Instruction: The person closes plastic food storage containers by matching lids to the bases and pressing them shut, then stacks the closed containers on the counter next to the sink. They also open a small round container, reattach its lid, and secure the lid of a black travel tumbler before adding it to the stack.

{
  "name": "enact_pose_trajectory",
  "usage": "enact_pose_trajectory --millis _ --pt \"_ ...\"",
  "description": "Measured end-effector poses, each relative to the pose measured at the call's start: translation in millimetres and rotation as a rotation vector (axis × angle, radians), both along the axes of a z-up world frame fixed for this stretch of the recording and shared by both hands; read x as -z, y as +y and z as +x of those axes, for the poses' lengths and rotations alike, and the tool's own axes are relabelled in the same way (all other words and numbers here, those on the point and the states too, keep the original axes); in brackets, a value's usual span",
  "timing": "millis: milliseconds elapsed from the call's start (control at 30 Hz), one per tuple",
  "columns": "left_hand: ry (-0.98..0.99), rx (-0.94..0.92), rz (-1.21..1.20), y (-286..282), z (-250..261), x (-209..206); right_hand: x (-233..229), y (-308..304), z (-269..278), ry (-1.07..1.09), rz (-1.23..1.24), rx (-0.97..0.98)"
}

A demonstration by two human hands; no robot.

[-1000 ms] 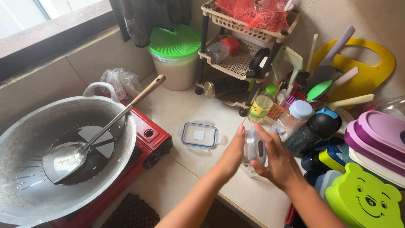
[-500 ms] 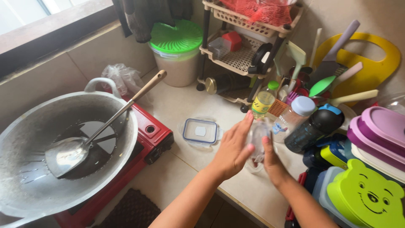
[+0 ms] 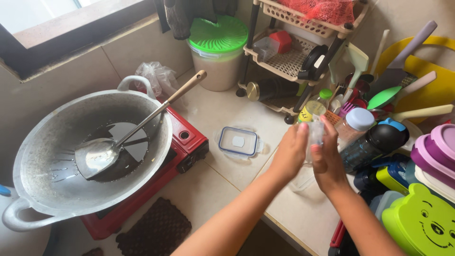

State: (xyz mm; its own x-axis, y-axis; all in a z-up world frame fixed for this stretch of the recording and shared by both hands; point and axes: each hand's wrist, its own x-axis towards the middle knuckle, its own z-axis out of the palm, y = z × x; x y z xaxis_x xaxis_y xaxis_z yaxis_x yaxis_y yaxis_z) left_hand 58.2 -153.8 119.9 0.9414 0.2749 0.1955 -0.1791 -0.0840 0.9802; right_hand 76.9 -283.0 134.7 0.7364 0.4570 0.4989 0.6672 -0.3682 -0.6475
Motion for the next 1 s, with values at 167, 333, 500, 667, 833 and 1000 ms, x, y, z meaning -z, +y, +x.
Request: enact_pose_trajectory --millis 167,333,500,667,833,1000 --pt "-0.257 0.019 0.088 4.5 -19.6 5.0 20.7 3.2 0.0 0.583 0.341 0.003" --pt "-0.383 0.119 0.383 28.2 -34.1 -9.5 19.7 2.6 -5.2 0.941 0.555 -0.086" --pt "-0.373 0.343 0.003 31.6 -34.7 -9.9 5.3 -0.7 -8.8 0.608 0.374 -0.026" --pt "0.079 0.343 -0.296 20.8 -42.0 -6.1 -3.7 -8.8 -13.3 0.254 0.018 -0.07" --pt "-0.054 0.374 -0.366 19.4 -47.6 -8.0 -12.3 -13.4 -15.3 -0.073 -0.081 -0.103" --pt "-0.173 0.414 -0.483 15.8 -47.9 -5.5 -22.9 -13.3 -18.8 0.08 -0.18 0.002"
